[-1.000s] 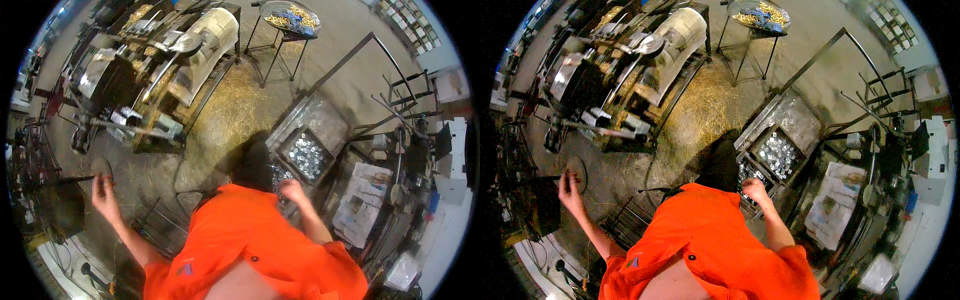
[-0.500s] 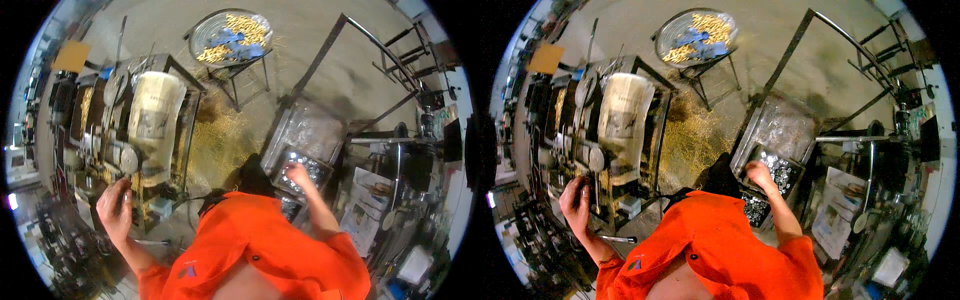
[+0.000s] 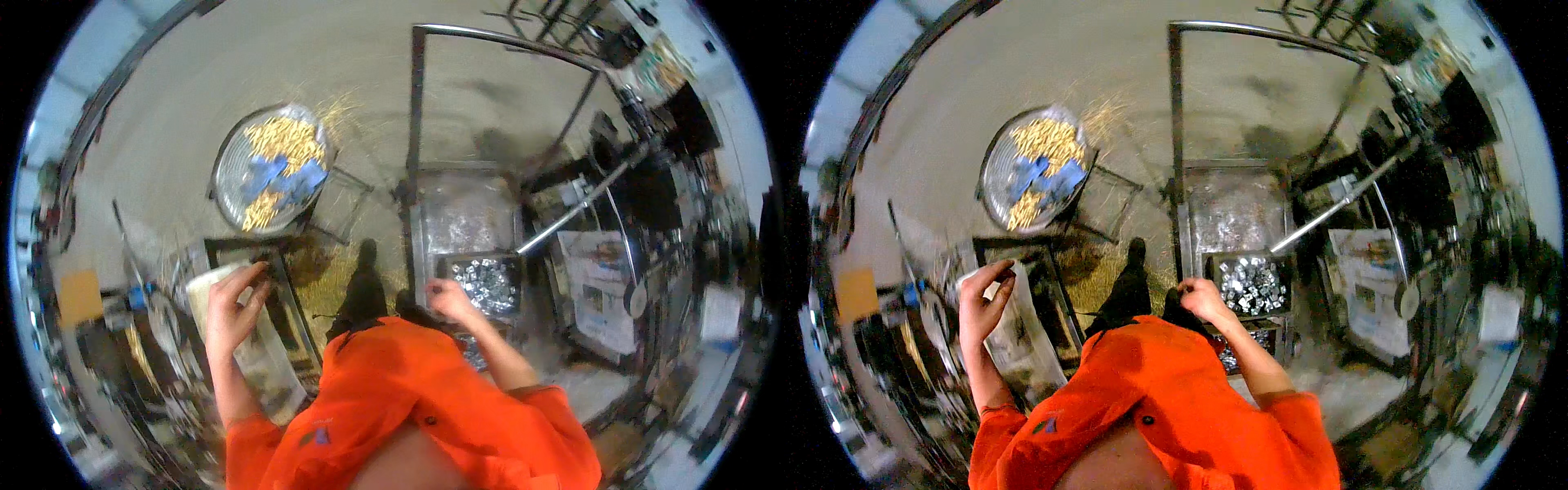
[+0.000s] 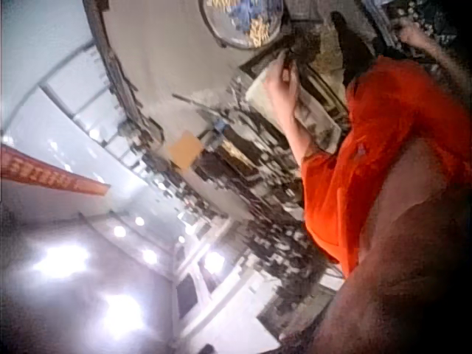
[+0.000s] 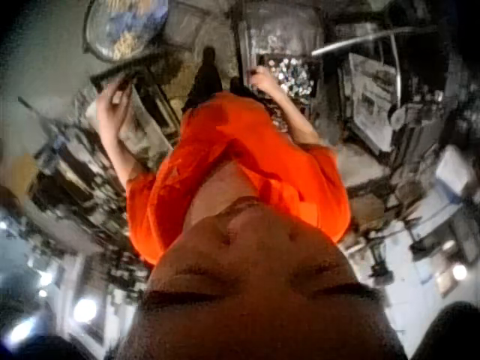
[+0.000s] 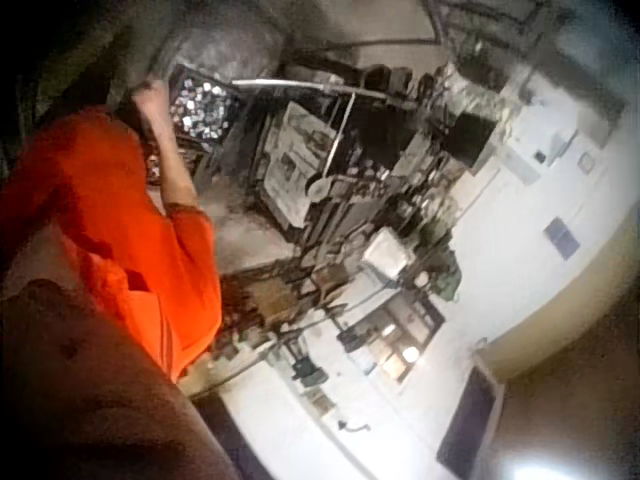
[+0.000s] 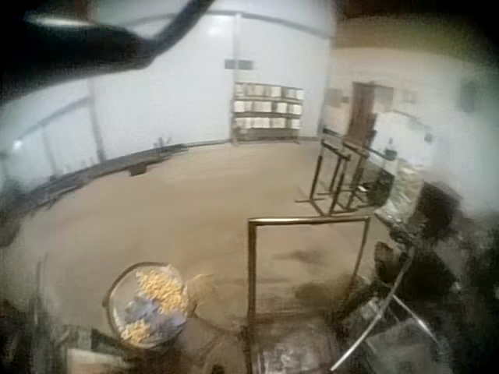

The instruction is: The person uses a wooden-handled strainer to scoop small metal parts from a liquid-filled bucket, rinses them, and transfers them into a metal tray. The person repeats this process multiple times, moving between the bucket and the tray.

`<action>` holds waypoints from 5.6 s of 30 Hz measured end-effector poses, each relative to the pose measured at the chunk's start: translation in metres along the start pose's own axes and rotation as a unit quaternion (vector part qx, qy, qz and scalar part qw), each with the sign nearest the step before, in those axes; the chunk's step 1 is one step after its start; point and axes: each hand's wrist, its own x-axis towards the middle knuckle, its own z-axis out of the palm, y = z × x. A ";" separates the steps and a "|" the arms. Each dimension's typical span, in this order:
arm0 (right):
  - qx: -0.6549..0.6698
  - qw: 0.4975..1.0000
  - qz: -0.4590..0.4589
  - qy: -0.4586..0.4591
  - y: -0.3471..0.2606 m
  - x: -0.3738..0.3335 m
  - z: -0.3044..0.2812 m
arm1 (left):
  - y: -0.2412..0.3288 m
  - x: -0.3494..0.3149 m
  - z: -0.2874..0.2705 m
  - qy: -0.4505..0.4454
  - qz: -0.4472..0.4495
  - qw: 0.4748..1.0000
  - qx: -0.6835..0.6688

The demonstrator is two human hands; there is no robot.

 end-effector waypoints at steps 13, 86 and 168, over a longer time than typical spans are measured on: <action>0.336 0.792 0.389 0.331 0.096 -0.084 0.035 | 0.006 0.323 0.078 -0.068 0.298 0.952 -0.009; 0.363 0.650 0.151 0.650 -0.316 0.485 -0.213 | 0.144 0.688 0.342 -0.667 0.267 0.658 -0.225; 0.145 0.369 0.667 0.632 -0.575 1.041 -0.395 | 0.174 1.270 0.304 -0.411 0.895 0.160 -0.062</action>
